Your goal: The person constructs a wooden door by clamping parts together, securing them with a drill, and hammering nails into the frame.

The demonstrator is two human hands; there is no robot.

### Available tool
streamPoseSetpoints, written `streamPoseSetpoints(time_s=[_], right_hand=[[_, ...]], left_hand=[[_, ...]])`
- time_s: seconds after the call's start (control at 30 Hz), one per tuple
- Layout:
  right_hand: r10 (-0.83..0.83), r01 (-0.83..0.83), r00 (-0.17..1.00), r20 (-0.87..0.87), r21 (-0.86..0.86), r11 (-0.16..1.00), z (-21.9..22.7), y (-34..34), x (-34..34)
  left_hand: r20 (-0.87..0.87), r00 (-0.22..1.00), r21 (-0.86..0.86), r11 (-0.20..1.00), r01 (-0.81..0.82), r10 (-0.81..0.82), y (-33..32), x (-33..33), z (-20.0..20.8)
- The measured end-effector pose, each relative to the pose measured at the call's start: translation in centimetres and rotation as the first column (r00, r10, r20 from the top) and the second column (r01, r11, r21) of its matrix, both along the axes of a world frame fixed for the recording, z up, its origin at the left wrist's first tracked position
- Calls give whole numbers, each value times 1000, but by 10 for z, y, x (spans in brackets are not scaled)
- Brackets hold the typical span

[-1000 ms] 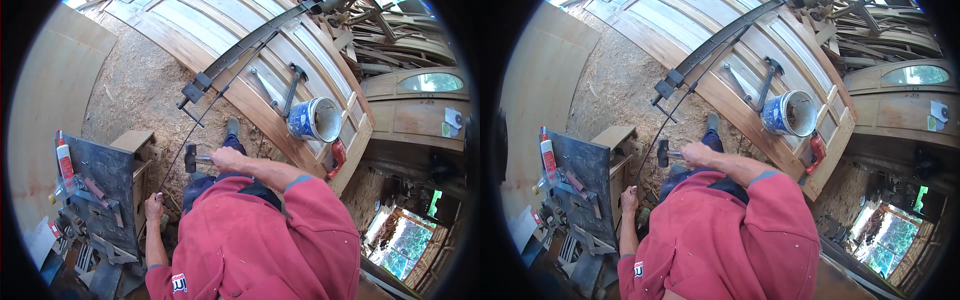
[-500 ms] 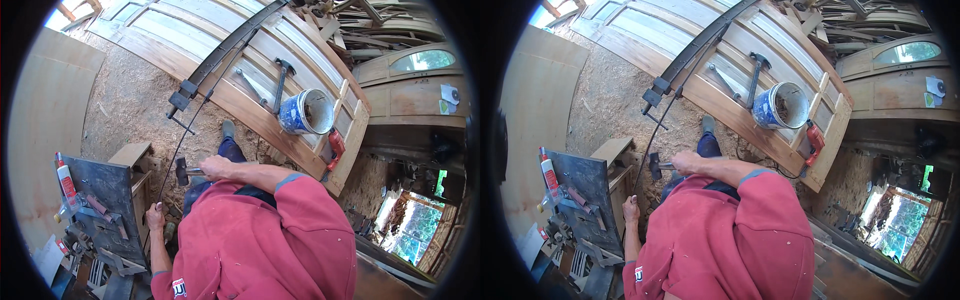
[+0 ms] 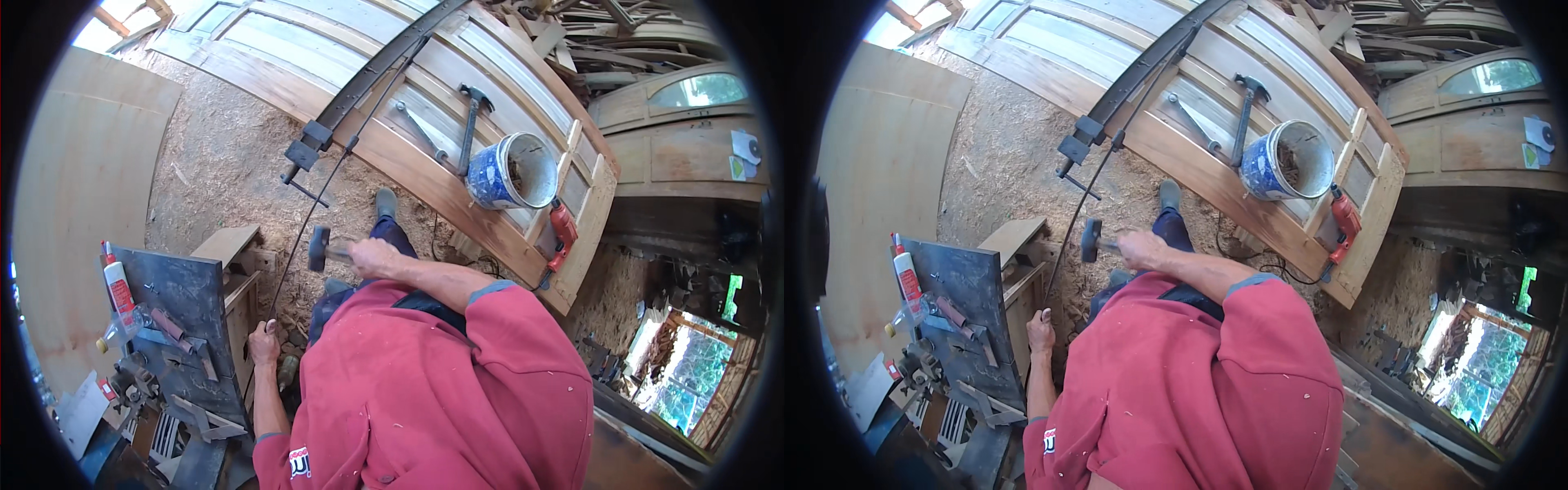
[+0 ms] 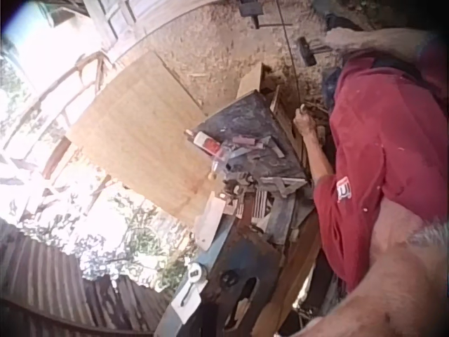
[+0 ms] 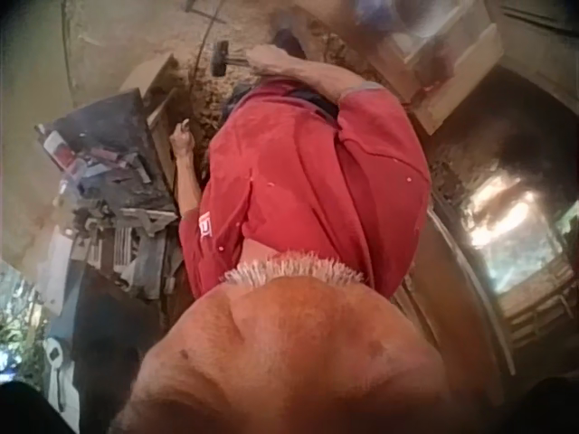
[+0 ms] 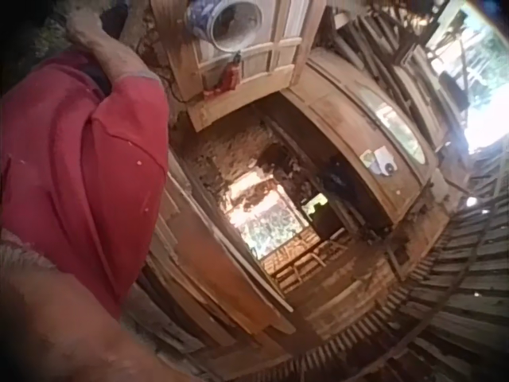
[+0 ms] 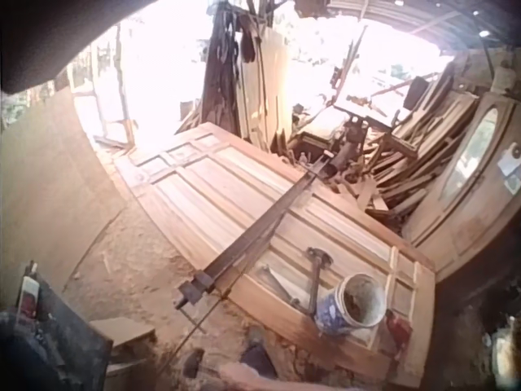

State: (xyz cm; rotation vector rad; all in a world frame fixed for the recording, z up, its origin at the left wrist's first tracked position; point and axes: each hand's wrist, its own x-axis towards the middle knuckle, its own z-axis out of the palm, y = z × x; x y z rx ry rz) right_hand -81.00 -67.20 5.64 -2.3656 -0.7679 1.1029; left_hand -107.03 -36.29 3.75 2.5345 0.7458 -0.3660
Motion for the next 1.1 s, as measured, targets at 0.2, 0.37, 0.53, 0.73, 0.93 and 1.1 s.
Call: streamPoseSetpoints(time_s=[0.2,0.37,0.53,0.73,0.93,1.1], right_hand=[[144,-144,989,45,-11,990,7,4,18],[-247,246,947,205,27,969,0,-17,102],[-118,119,986,114,-4,993,12,5,63],[179,-177,983,43,-46,983,13,6,58],[-265,258,947,180,58,964,-17,-11,82],[54,-50,997,57,-67,997,20,-29,53]], left_hand=[[22,1000,34,999,17,-18,-5,-9,0],[53,998,21,999,26,-27,-3,-2,1],[59,998,48,999,10,-13,-3,-6,3],[30,1000,66,998,-4,2,0,-13,-3],[19,1000,69,998,-3,2,-4,0,5],[-46,998,-4,999,-46,46,-3,-1,15]])
